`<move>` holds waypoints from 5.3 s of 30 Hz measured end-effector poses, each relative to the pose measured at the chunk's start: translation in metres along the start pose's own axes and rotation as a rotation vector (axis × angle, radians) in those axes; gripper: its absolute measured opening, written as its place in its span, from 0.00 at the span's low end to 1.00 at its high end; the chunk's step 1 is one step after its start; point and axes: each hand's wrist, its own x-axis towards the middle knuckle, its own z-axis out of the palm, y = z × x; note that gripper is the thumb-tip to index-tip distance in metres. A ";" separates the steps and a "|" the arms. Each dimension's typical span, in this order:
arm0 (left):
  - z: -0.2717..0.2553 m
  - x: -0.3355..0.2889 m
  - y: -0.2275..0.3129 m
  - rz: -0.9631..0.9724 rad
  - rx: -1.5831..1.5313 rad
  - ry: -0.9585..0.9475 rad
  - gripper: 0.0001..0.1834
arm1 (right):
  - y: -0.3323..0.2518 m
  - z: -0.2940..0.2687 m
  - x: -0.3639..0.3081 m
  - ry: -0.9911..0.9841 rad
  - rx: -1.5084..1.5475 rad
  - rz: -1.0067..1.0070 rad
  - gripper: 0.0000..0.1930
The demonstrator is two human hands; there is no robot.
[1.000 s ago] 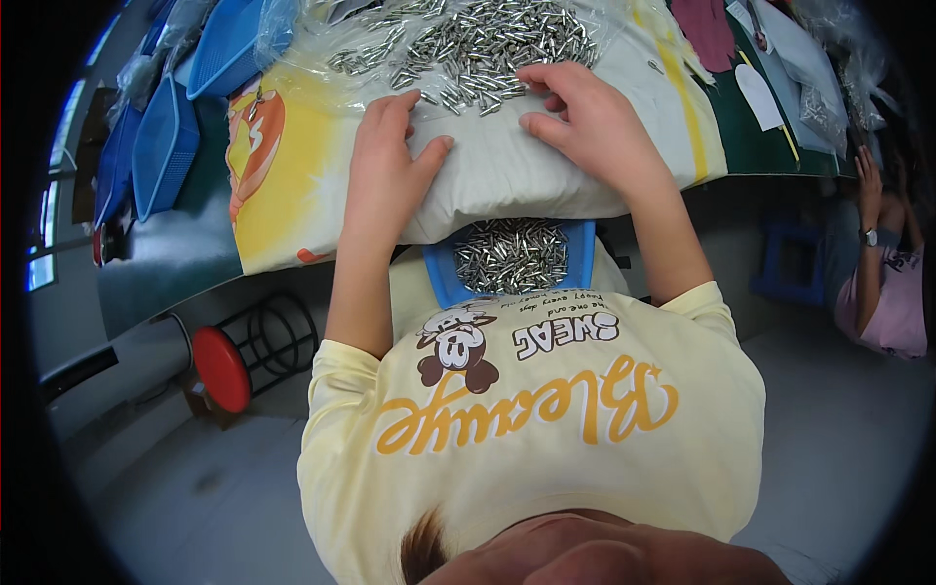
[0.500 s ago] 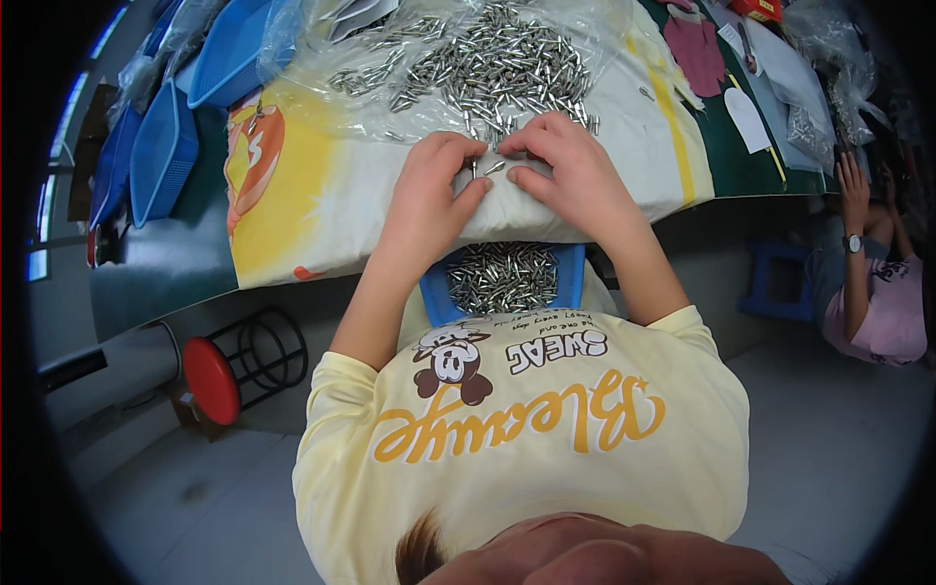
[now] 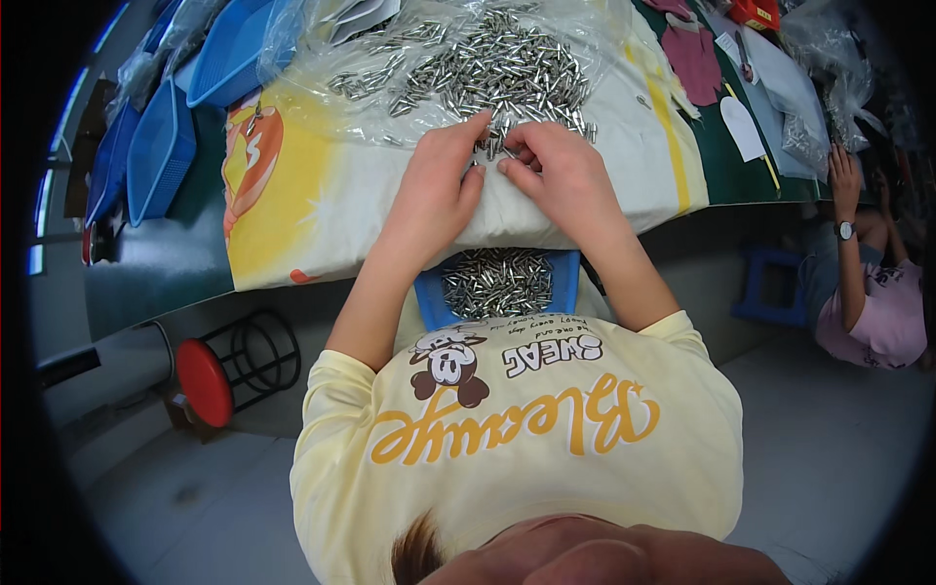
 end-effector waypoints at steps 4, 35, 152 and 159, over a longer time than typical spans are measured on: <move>0.003 -0.001 0.000 -0.043 -0.079 0.009 0.31 | -0.003 0.005 0.004 -0.014 -0.074 -0.126 0.09; -0.003 -0.014 0.005 -0.151 -0.103 0.003 0.30 | -0.008 -0.007 -0.005 -0.186 0.090 -0.100 0.10; -0.002 -0.023 0.008 -0.418 -0.552 0.030 0.39 | -0.017 0.000 -0.003 -0.245 0.419 0.242 0.19; -0.002 -0.022 0.009 -0.427 -0.549 0.022 0.39 | -0.014 0.002 -0.002 -0.211 0.402 0.208 0.16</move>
